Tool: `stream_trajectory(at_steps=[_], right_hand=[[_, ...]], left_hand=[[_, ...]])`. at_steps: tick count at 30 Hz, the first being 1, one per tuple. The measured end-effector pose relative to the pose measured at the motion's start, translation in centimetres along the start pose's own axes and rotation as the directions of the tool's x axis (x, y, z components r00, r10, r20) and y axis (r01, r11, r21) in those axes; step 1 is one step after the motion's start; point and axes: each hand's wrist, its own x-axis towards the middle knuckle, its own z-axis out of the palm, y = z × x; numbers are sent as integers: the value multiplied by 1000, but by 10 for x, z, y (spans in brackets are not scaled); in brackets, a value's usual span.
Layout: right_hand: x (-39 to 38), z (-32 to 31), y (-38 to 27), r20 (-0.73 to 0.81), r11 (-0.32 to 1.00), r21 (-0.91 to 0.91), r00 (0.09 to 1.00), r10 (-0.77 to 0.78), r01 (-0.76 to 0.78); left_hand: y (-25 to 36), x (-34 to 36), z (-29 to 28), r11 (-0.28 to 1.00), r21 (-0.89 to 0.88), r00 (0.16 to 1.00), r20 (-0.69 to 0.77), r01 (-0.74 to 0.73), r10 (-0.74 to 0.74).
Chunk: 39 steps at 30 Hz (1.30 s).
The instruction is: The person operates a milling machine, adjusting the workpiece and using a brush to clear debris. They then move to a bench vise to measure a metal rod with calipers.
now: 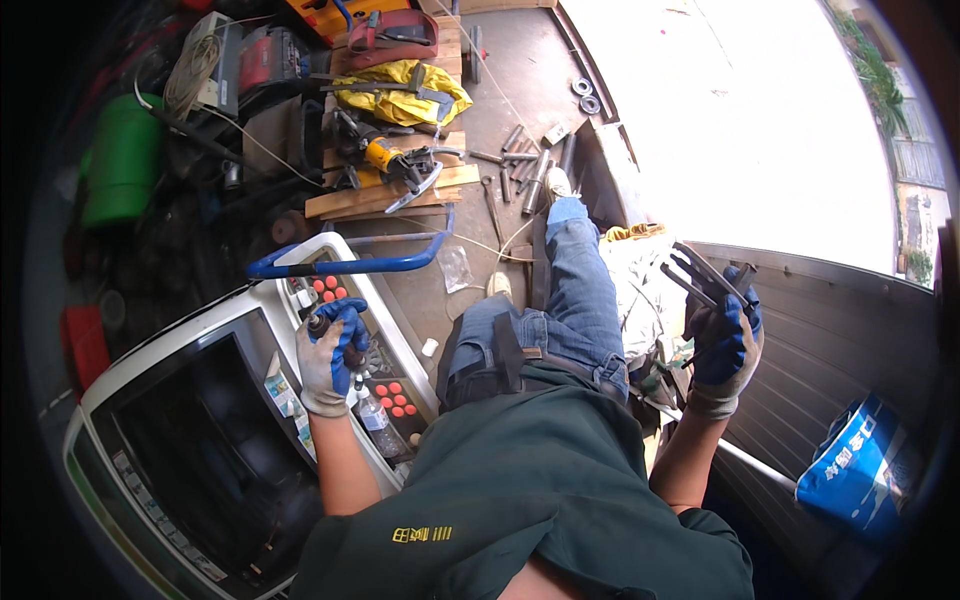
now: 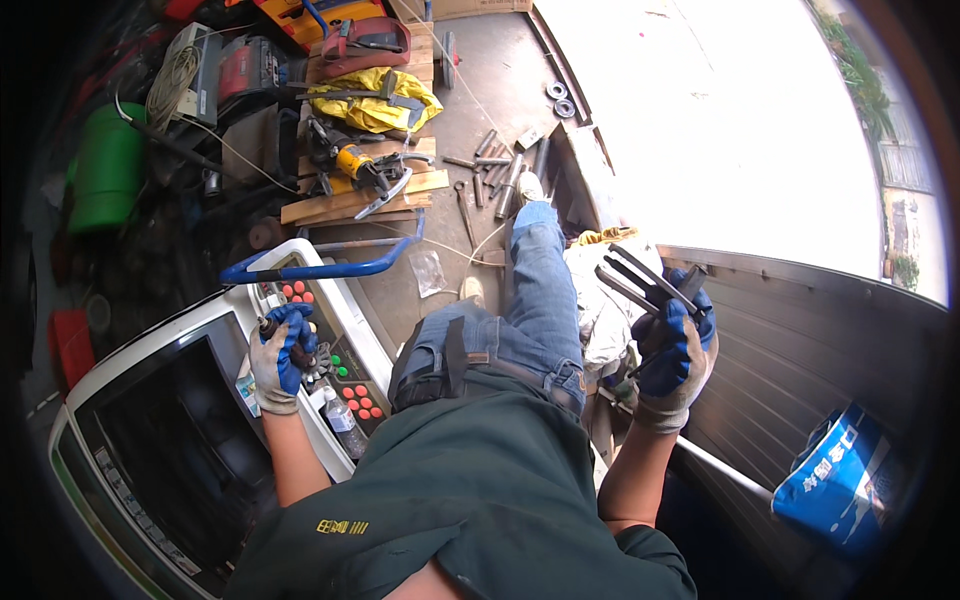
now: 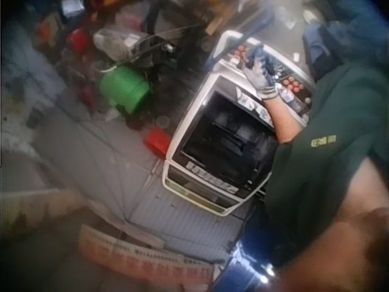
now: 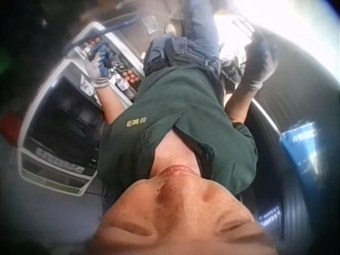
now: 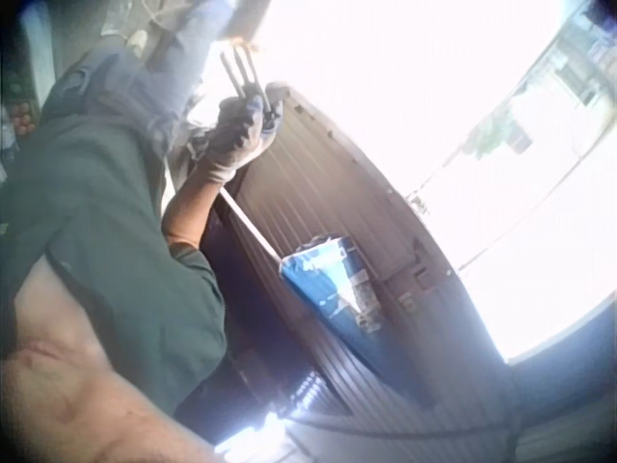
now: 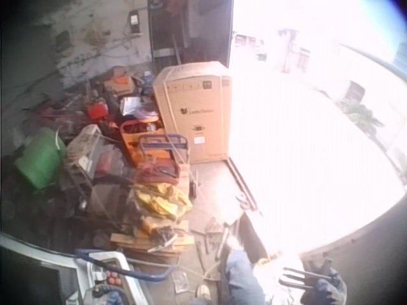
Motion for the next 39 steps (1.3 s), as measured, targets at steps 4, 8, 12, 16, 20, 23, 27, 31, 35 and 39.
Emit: stream_trajectory(at_steps=[4, 8, 12, 16, 20, 23, 27, 31, 35, 39], right_hand=[[18, 3, 5, -101, 992, 78, 989, 105, -98], [45, -3, 21, -32, 986, 38, 986, 163, -162], [61, 4, 22, -98, 943, 77, 939, 331, -324], [71, 14, 24, -86, 951, 146, 955, 286, -271], [64, 4, 28, -62, 960, 157, 968, 242, -230], [58, 14, 20, -87, 940, 208, 952, 294, -271], [60, 21, 28, 21, 917, 285, 958, 287, -281], [66, 31, 50, 83, 918, 269, 957, 278, -290], [61, 29, 60, 136, 967, 180, 978, 158, -181], [45, 20, 55, 125, 946, 210, 966, 225, -248]], left_hand=[[10, 6, 18, 999, 5, 997, -67, 47, -47], [20, 19, 39, 998, 36, 995, -88, 49, -46], [24, 20, 54, 999, -46, 993, -113, 11, -16], [16, 21, 36, 996, -92, 999, -45, 13, -17], [-2, 12, 21, 994, -103, 994, -99, 25, -35], [-8, 6, 10, 985, -167, 989, -135, 39, -63], [8, 8, 4, 993, -118, 994, -103, 10, -22], [15, 0, 0, 987, -159, 992, -129, -34, 14], [19, -16, -6, 992, -125, 998, -62, -24, 16], [3, -26, -20, 994, -111, 982, -186, 8, -29]])
